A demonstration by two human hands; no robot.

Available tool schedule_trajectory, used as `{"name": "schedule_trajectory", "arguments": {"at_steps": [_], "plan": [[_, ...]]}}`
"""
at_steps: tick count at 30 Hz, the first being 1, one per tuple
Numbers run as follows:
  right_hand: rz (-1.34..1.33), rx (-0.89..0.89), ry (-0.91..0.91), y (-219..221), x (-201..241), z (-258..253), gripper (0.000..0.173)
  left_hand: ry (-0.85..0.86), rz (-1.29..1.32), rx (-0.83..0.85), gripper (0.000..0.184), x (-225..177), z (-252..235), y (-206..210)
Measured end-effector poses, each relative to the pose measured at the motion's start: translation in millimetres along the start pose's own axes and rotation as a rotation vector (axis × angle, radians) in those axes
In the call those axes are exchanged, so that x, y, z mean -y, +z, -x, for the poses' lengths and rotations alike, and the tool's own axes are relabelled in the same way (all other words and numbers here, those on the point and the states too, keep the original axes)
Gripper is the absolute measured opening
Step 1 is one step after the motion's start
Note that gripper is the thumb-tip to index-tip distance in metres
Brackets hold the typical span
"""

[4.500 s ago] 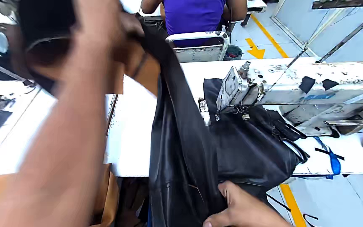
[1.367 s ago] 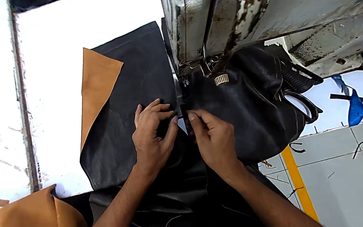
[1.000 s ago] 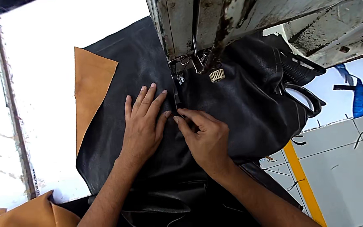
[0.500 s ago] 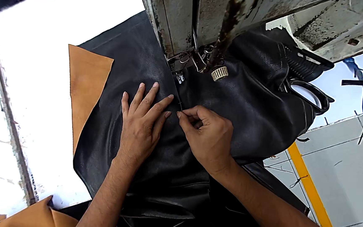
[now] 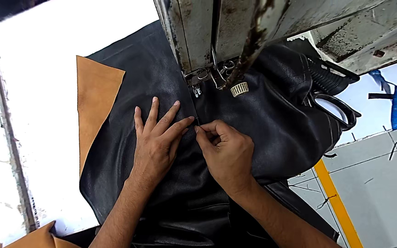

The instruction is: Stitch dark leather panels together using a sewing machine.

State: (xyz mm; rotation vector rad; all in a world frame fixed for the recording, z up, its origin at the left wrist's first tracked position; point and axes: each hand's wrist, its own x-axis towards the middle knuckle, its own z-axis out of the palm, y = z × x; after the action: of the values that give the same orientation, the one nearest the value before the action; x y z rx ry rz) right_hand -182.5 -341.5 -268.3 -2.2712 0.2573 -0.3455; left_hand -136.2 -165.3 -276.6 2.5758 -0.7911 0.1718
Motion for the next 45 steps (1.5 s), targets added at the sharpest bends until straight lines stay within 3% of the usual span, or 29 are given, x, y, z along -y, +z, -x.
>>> {"name": "schedule_trajectory", "arguments": {"at_steps": [7, 14, 45], "plan": [[0.014, -0.006, 0.005, 1, 1, 1, 0.01, 0.061, -0.074, 0.011, 0.035, -8, -2, -3], [0.076, -0.085, -0.223, 10, -6, 13, 0.017, 0.169, 0.001, 0.056, 0.039, -2, 1, -2], [-0.039, -0.092, -0.098, 5, -6, 8, 0.011, 0.165, 0.053, 0.026, 0.037, -5, 1, -2]]}}
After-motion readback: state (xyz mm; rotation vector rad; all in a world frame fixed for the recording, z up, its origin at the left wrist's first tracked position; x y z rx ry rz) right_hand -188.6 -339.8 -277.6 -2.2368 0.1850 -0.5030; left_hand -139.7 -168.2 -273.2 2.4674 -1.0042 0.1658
